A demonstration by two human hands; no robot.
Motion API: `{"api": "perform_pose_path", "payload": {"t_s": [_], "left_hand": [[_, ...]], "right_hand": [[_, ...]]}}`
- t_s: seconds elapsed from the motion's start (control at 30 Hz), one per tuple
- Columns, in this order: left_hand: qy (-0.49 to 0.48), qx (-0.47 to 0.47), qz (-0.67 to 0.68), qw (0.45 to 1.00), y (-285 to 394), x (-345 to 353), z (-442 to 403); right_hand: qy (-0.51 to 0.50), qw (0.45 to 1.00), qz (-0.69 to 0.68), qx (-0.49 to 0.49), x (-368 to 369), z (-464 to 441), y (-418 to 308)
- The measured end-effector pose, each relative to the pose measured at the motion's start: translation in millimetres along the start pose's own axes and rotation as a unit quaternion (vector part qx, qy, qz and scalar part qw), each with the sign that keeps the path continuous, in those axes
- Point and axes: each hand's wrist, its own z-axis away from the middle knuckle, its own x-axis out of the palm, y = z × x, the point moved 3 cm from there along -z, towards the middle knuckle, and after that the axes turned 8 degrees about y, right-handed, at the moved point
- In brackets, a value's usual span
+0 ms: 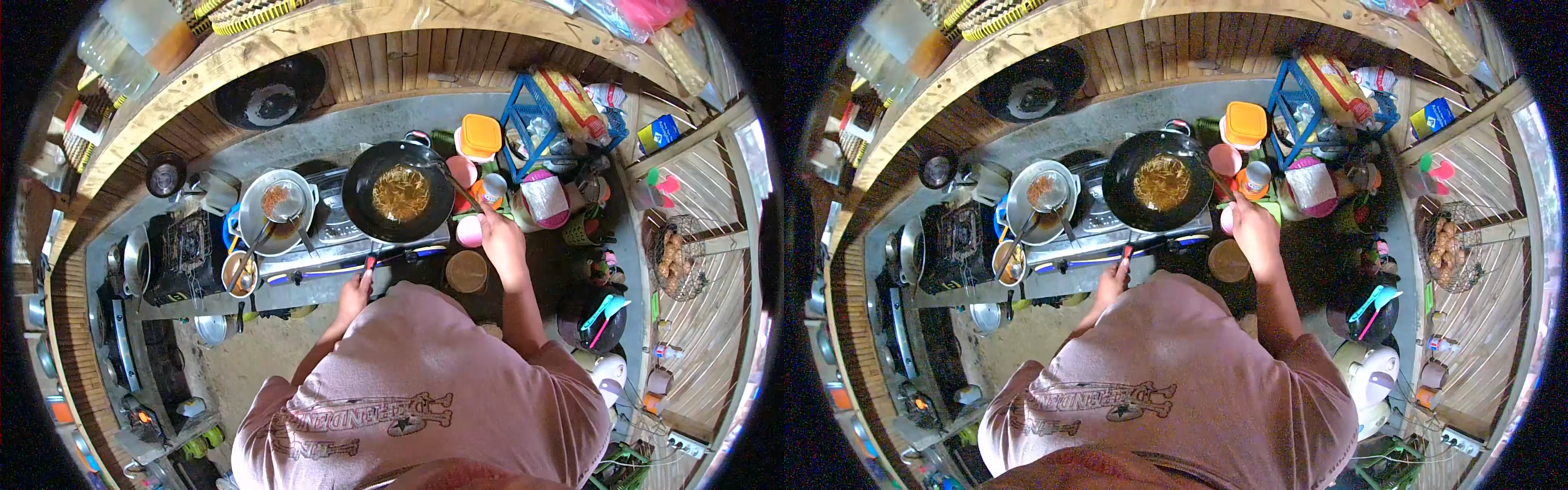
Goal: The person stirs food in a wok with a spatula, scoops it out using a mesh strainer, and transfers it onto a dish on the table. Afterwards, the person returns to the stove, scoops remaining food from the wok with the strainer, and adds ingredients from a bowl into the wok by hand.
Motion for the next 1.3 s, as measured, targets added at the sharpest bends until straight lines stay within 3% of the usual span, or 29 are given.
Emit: {"api": "perform_pose_path", "payload": {"t_s": [0.13,0.23,0.33,0.37,0.7,1.3], "left_hand": [[-0.012,-0.041,0.060,0.997,-8.3,-0.8,2.2],[-0.028,-0.050,0.030,0.998,19.6,1.3,-5.7],[0.013,-0.004,0.008,1.000,15.3,1.3,6.3],[0.016,-0.010,0.014,1.000,-19.0,4.2,-2.8],[-0.016,-0.039,0.058,0.997,4.0,10.0,-6.0],[-0.026,-0.043,0.049,0.998,-29.3,22.2,-25.1]], "right_hand": [[0.020,1.000,-0.013,-0.015,-8.1,6.8,1.1],[0.024,0.999,-0.020,-0.017,-8.3,10.2,1.2],[0.039,0.998,-0.032,-0.026,-9.1,8.6,3.8],[0.040,0.998,-0.037,-0.028,-8.4,8.2,4.2],[0.052,0.996,-0.048,-0.049,-5.2,5.0,0.8],[-0.047,0.999,0.008,0.018,47.8,-31.8,19.5]]}}
